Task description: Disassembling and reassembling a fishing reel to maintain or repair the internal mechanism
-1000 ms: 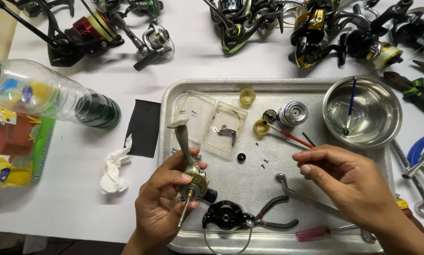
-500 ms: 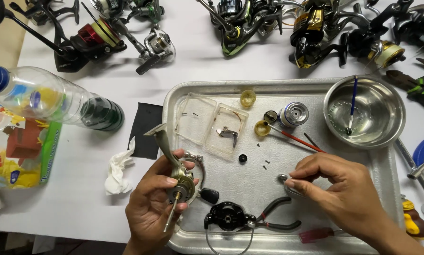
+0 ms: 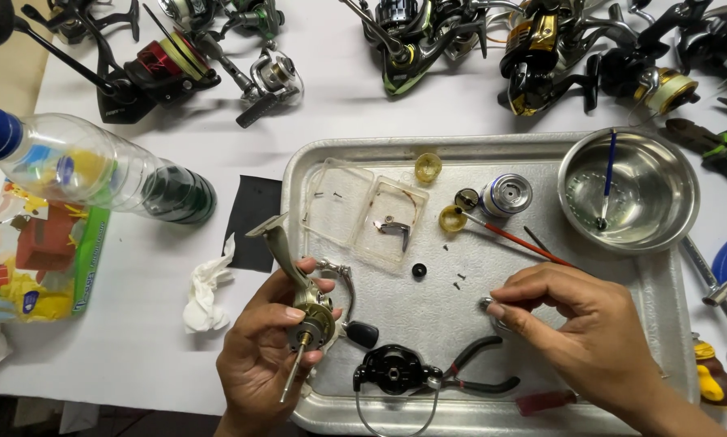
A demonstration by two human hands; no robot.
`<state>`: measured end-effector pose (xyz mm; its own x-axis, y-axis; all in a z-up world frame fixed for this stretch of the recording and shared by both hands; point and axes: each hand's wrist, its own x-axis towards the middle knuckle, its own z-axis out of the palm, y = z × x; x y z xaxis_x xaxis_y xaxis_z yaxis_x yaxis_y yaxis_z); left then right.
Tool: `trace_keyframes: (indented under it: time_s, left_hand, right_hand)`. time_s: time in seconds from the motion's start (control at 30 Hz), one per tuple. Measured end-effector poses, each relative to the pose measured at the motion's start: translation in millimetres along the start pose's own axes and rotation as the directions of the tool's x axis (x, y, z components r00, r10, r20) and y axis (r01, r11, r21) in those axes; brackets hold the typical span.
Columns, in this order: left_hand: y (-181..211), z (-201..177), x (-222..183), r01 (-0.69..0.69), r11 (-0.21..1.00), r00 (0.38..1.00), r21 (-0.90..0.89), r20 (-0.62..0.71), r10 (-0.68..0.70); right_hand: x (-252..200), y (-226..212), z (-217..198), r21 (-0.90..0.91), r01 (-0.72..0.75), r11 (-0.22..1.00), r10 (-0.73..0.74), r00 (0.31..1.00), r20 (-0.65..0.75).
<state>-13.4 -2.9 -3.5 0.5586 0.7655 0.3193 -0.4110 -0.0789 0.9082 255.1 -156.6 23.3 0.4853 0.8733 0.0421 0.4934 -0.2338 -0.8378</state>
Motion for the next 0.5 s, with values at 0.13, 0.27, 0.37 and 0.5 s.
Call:
trace_keyframes:
  time_s: [0.13,0.27,0.37,0.5]
  left_hand:
    - [0.6,2.2,0.4,0.002,1.0,1.0,0.006,-0.006,-0.002]
    - [-1.3,2.7,0.3,-0.01,0.997,1.0,-0.075,-0.027,0.008]
    - [-1.6,1.3,-0.2,-0.005,0.992,0.999,-0.122,-0.035,0.001]
    - [-0.1,-0.4,-0.5,-0.028,1.0,0.999,-0.005,0.017,0.028]
  right_hand:
    - [-1.7,1.1,0.8,0.055,0.004,0.998,-0.004,1.0,-0.001]
    - [-2.2,0.0,1.9,0.11,-0.001,0.994,0.0,1.0,0.004]
    - [-1.1,-5.3,0.9,0.109,0.049,0.993,-0.051,0.999,0.008]
    - [1.8,-9.6,0.0,0.038,0.1,0.994,-0.101,0.995,0.025]
